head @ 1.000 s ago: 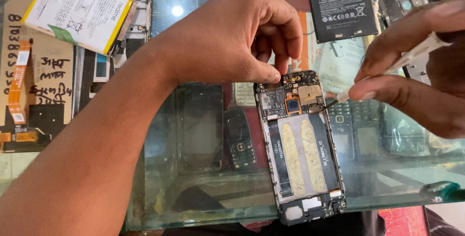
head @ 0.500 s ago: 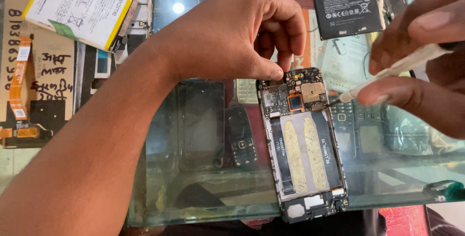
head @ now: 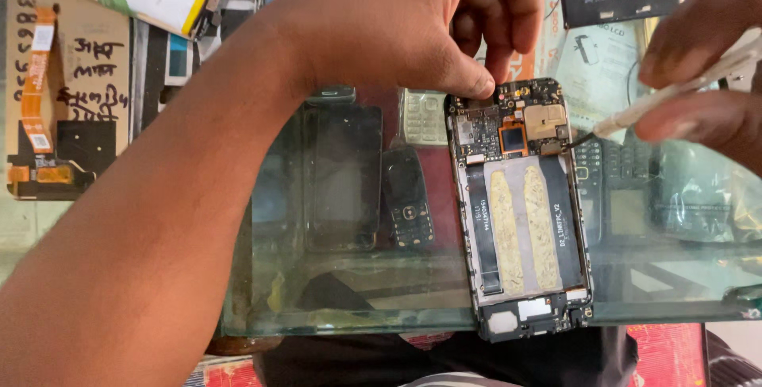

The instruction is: The person uses a small screwdriver to remove screws from a disassembled smartphone chassis on a glass table. They lift and set aside the motherboard and other internal components, then continue unscrewing and handling parts of the phone frame.

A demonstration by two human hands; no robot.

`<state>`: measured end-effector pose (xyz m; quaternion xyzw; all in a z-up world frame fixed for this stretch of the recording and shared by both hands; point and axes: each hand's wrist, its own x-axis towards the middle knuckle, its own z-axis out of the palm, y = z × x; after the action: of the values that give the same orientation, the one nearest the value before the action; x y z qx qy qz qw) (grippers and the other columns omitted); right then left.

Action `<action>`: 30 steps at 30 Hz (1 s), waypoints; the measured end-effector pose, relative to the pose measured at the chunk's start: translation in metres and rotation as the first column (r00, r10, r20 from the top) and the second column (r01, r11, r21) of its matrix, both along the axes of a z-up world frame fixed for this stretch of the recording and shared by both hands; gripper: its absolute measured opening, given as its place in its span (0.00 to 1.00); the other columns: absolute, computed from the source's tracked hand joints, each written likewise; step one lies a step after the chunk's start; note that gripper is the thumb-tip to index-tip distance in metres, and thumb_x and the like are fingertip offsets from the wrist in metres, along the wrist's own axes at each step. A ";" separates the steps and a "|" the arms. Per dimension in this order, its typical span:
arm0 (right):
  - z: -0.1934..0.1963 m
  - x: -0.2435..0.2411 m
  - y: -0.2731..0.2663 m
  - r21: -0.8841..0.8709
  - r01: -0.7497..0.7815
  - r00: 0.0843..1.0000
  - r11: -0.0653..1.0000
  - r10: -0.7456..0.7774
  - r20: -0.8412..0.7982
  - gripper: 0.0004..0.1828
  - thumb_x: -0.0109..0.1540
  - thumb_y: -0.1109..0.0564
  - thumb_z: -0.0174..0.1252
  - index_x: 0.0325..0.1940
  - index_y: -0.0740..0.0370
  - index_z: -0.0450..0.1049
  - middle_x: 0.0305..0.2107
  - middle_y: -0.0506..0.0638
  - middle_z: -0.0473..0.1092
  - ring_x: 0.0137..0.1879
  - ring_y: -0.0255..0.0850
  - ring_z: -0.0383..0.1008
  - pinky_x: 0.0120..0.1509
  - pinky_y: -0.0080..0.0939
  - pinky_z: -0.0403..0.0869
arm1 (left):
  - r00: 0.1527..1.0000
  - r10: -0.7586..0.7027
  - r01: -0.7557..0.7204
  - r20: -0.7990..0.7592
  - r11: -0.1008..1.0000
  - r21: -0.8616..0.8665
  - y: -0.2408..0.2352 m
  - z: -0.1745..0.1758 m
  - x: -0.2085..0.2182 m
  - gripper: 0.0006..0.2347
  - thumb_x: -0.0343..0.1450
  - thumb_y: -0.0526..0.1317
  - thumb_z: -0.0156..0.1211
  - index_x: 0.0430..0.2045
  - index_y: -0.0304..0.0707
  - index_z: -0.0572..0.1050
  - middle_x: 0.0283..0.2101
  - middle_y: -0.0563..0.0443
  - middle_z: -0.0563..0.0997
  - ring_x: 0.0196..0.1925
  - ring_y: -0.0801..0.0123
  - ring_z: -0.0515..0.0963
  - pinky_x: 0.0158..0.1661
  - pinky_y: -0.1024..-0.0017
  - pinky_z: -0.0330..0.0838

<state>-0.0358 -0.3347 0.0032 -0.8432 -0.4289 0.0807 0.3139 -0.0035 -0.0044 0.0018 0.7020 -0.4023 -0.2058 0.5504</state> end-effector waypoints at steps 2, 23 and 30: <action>0.002 0.001 0.005 0.002 -0.004 1.000 1.000 0.004 -0.006 0.14 0.63 0.51 0.59 0.49 0.58 0.70 0.41 0.51 0.73 0.52 0.40 0.79 0.63 0.43 0.79 | 1.000 0.006 -0.006 0.004 1.000 0.021 0.000 -0.002 -0.001 0.12 0.62 0.28 0.69 0.33 0.39 0.73 0.35 0.59 0.81 0.39 0.81 0.84 0.37 0.80 0.79; 0.024 -0.005 0.039 0.102 0.149 0.988 0.984 -0.146 -0.041 0.09 0.69 0.60 0.57 0.52 0.63 0.71 0.45 0.53 0.73 0.50 0.39 0.78 0.58 0.39 0.79 | 0.988 0.125 -0.130 0.092 0.991 0.044 -0.003 0.009 -0.007 0.10 0.60 0.29 0.65 0.31 0.39 0.73 0.31 0.60 0.79 0.33 0.84 0.81 0.35 0.83 0.74; 0.035 -0.012 0.058 0.237 0.228 0.973 0.944 -0.216 -0.076 0.12 0.72 0.68 0.53 0.61 0.65 0.67 0.48 0.58 0.74 0.53 0.43 0.79 0.61 0.41 0.81 | 0.936 0.289 -0.305 0.204 0.951 0.051 0.004 0.007 -0.002 0.07 0.61 0.26 0.63 0.26 0.37 0.73 0.27 0.60 0.78 0.29 0.84 0.77 0.32 0.83 0.71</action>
<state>-0.0474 -0.2770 0.0382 -0.8389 -0.3300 0.0122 0.4327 -0.0060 0.0000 0.0087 0.7934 -0.3346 -0.0674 0.5040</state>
